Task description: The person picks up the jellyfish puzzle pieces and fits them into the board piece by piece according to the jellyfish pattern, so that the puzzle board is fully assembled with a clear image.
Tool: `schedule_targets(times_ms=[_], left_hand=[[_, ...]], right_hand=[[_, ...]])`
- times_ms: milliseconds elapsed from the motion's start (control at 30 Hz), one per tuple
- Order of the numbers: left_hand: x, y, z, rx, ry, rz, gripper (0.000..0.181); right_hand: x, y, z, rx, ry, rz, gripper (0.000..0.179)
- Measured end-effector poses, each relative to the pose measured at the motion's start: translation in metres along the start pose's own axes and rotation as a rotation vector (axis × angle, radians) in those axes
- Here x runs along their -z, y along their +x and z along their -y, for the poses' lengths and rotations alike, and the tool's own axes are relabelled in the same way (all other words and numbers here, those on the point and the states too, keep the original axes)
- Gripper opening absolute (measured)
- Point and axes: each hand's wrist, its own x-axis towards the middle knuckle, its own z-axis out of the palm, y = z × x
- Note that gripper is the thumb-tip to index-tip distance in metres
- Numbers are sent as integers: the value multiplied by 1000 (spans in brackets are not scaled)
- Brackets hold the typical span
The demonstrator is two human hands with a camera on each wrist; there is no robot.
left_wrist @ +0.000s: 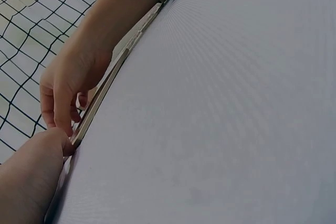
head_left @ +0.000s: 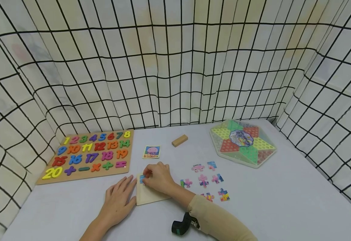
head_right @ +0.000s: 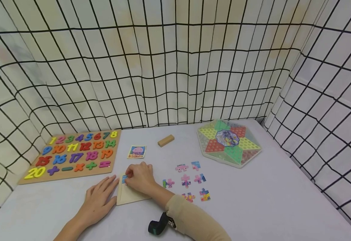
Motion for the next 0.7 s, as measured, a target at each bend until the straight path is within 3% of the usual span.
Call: schedule_targets(times_ms=[267,700], left_hand=[[1,0,-1,8,8,14,55],[0,0,-1,39,5,43,54]], right_hand=[[9,4,-1,-24,17,28,6],[41,6,-15,-54,31,15,14]])
